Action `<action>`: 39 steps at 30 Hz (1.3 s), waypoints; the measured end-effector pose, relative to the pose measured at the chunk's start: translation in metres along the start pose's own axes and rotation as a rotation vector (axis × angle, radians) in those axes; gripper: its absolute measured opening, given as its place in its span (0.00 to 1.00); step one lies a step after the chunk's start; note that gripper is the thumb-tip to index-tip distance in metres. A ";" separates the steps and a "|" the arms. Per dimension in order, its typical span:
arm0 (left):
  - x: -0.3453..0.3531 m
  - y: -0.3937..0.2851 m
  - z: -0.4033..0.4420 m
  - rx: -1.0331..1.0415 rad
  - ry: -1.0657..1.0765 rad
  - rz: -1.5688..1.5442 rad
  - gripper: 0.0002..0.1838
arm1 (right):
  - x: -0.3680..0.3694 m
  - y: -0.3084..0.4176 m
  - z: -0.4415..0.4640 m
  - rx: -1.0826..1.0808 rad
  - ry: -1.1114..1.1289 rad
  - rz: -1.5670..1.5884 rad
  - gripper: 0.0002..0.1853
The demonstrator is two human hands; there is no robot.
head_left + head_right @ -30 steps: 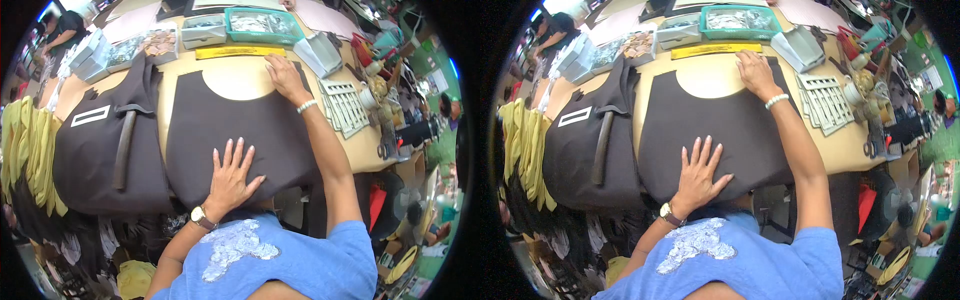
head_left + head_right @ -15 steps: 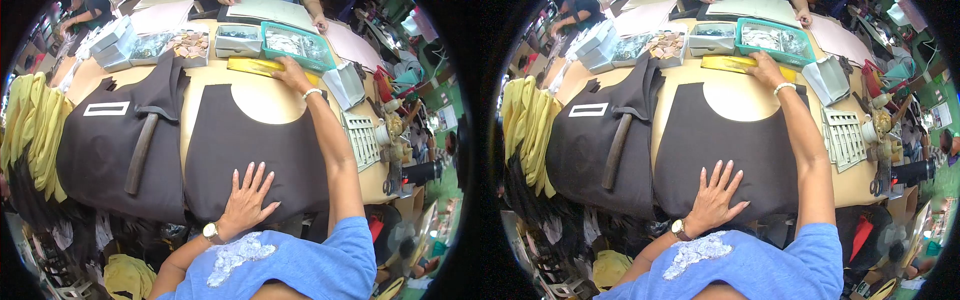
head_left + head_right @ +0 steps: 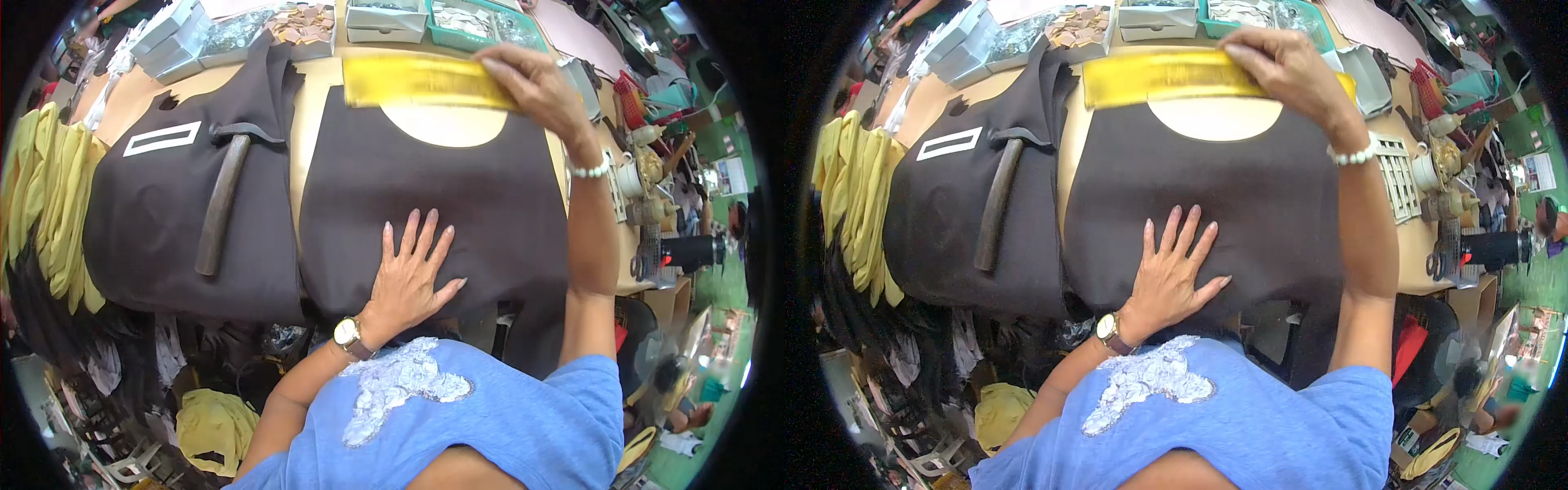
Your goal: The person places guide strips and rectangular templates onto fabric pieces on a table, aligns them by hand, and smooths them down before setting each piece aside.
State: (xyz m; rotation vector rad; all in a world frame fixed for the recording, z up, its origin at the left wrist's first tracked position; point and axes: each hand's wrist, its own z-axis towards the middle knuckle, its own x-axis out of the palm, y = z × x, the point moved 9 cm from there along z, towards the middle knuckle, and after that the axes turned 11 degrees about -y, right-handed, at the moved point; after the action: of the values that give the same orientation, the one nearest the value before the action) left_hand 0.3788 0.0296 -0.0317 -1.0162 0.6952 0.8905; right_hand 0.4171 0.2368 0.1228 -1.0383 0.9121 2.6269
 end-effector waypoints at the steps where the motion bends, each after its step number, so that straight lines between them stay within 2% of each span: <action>1: 0.001 0.000 -0.001 0.003 0.000 0.006 0.38 | 0.006 -0.005 -0.015 0.073 0.039 0.037 0.11; 3: 0.002 -0.001 -0.001 0.009 -0.002 0.019 0.38 | 0.021 -0.009 -0.048 0.168 0.093 0.041 0.11; 4: 0.001 -0.002 -0.001 0.019 -0.012 0.037 0.38 | 0.027 -0.012 -0.062 0.103 0.080 0.003 0.11; 7: -0.002 -0.006 0.008 0.008 0.098 0.087 0.37 | 0.015 -0.027 -0.106 0.154 -0.091 -0.272 0.13; 8: -0.009 -0.009 0.013 0.053 0.049 0.113 0.35 | 0.007 -0.035 -0.121 0.249 -0.139 -0.281 0.13; 11: -0.006 -0.003 0.038 -0.020 0.333 0.081 0.32 | -0.011 -0.048 -0.164 0.477 -0.259 -0.329 0.15; 12: -0.014 0.000 0.046 -0.014 0.233 0.071 0.29 | -0.014 -0.049 -0.176 0.515 -0.283 -0.361 0.16; 15: -0.035 0.024 0.052 -0.011 -0.208 0.116 0.27 | -0.017 -0.059 -0.204 0.623 -0.398 -0.337 0.18; 17: -0.039 0.050 0.045 -0.074 -0.308 0.205 0.29 | -0.016 -0.067 -0.218 0.622 -0.519 -0.301 0.18; 21: -0.049 0.083 0.033 -0.195 -0.421 0.182 0.29 | -0.020 -0.055 -0.217 0.602 -0.549 -0.365 0.18; 27: -0.055 0.093 0.030 -0.293 -0.447 0.194 0.30 | -0.026 -0.062 -0.227 0.752 -0.596 -0.364 0.17; 30: -0.052 0.097 0.029 -0.322 -0.437 0.113 0.30 | -0.025 -0.072 -0.235 0.847 -0.664 -0.171 0.17; 35: -0.050 0.107 0.029 -0.400 -0.400 -0.134 0.28 | -0.020 -0.077 -0.235 0.834 -0.653 -0.029 0.19; 39: -0.042 0.106 0.028 -0.360 -0.334 -0.034 0.25 | -0.017 -0.078 -0.234 0.847 -0.625 0.019 0.21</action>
State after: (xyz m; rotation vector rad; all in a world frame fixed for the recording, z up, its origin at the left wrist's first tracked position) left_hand 0.2685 0.0693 -0.0296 -1.1553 0.2383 1.1490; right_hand 0.5897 0.1600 -0.0365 -0.0015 1.5899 1.9739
